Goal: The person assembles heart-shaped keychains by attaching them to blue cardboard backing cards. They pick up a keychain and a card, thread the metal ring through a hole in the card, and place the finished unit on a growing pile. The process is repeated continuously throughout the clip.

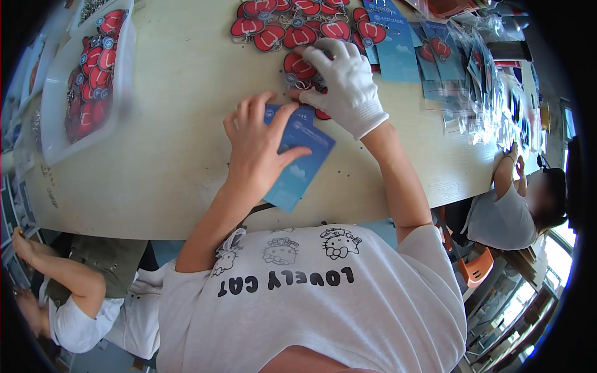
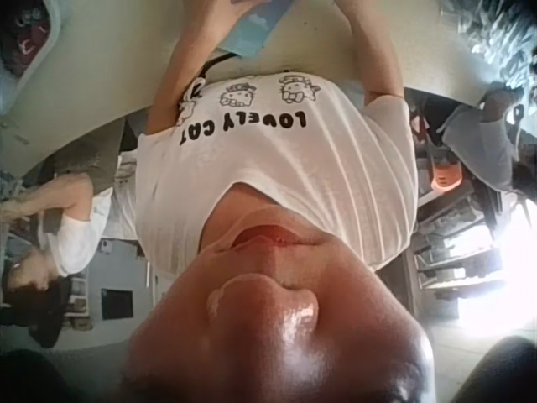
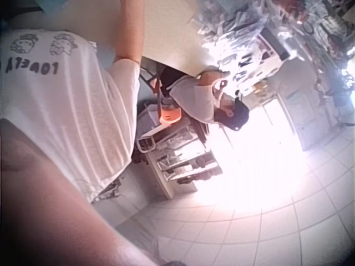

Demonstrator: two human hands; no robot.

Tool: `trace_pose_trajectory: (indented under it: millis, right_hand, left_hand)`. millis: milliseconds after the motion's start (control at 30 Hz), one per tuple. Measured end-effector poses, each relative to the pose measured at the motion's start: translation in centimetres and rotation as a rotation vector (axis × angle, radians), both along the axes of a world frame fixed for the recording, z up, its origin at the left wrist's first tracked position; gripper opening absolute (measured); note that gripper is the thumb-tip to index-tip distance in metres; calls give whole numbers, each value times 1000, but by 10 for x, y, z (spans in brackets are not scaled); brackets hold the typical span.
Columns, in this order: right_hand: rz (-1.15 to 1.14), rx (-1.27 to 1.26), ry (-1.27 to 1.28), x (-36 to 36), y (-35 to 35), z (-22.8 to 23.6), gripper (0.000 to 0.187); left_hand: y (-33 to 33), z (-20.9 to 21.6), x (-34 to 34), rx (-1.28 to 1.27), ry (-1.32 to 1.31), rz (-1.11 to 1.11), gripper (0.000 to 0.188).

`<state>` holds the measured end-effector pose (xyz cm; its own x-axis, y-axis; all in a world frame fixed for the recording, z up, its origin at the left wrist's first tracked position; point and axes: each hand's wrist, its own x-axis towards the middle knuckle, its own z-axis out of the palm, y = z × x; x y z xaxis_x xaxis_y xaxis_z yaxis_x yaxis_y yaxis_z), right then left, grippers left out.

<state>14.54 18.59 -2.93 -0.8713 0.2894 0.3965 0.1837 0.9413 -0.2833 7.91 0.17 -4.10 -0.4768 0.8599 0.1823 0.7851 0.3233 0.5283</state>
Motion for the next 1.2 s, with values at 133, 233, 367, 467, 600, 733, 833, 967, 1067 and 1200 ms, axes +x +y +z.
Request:
trace_pose_trajectory:
  millis: [133,233,367,467,600,733,833,967,1067,1200]
  right_hand:
    - [151,-104,-93,21,18,2,34]
    - [158,-257,-112,53,29,6,31]
    - [81,-504,-42,82,30,3,29]
    - [-18,-651,5,93,29,7,23]
    - [-100,-240,-52,77,18,14,24]
    - [-196,-200,-90,68,6,8,26]
    - [-198,-369,-96,71,4,7,20]
    - [-242,-829,-172,85,13,24,16]
    - [-128,-1288,-11,97,8,48,19]
    - [55,-1363,-68,73,-14,72,19]
  left_hand:
    - [4,-10,-12,115,-158,61,39]
    - [6,-13,-14,168,-162,88,43]
    - [3,-10,-10,141,-34,159,53]
    - [0,-8,-12,66,-35,138,53]
    - [2,-9,-20,51,-148,87,46]
    - [1,-17,-22,317,-395,119,37]
    - [-2,-9,-23,469,-729,138,31]
    - [1,19,-20,617,-1083,242,21]
    - [7,18,-20,736,-1098,321,16]
    - [16,22,-14,733,-934,307,15]
